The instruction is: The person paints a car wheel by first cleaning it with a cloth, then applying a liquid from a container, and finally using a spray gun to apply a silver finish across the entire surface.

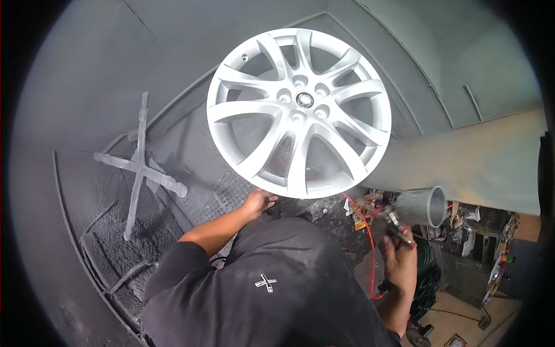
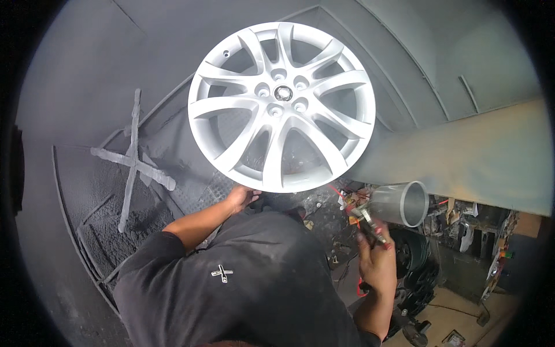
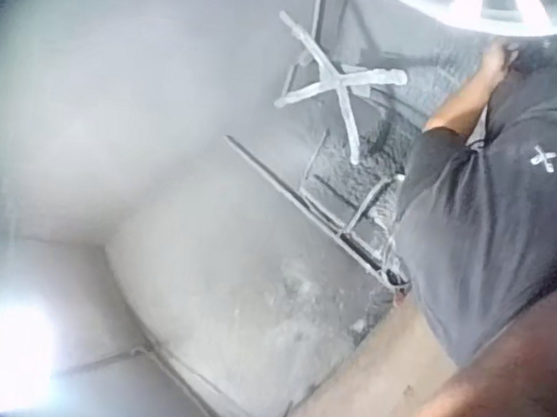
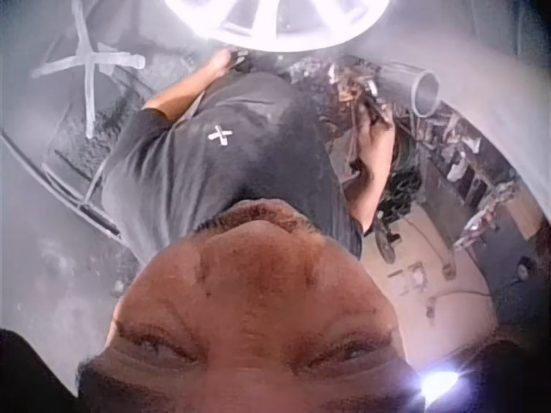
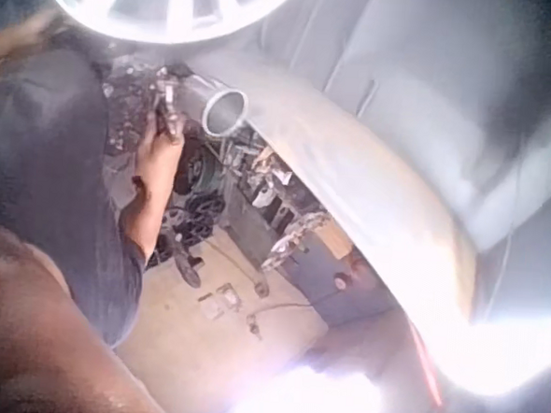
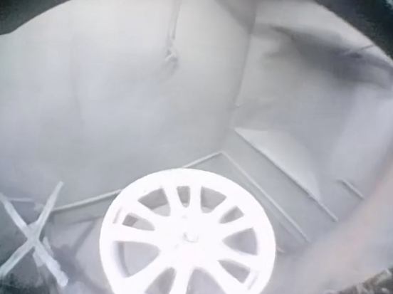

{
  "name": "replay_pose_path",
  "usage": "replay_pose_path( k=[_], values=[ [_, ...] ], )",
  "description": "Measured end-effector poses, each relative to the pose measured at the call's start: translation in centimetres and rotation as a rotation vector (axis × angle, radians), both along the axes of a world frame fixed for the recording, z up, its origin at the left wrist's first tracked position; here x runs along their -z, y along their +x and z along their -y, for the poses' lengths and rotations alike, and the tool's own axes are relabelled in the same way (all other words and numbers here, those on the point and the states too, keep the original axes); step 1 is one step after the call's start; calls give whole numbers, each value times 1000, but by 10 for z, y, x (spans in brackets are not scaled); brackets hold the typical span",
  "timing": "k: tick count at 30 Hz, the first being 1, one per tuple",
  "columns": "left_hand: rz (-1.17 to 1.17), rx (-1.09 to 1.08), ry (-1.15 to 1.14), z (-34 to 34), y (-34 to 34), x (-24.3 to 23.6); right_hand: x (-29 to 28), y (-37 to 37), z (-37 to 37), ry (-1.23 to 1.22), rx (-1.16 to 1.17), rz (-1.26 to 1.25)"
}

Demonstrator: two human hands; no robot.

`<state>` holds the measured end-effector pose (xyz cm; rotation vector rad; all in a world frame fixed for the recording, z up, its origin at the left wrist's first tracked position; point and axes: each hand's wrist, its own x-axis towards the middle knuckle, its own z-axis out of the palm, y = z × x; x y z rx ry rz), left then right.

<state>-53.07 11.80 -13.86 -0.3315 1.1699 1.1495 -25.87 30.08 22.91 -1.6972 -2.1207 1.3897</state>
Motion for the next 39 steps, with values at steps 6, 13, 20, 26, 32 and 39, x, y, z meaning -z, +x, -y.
replay_pose_path(
  k=[6, 13, 20, 26, 32, 39],
  values=[
    [-26, 192, -38, 5, -10, 30, 19, -28, -3, 29, -530, -146],
    [-779, 1043, 17, 79, -91, 101, 64, -61, -21, 508, -195, -130],
    [-872, 1203, -290, 155, -159, 147, 96, -4, -49, 373, 507, -137],
    [-923, 1128, -167, 91, -116, 123, 164, 60, -45, 438, 304, 5],
    [-857, 1128, 2, 15, 5, 57, 242, 102, -59, 110, 147, -102],
    [-548, 848, -38, 40, 162, 8, 265, 143, -86, -99, -281, -193]
  ],
)
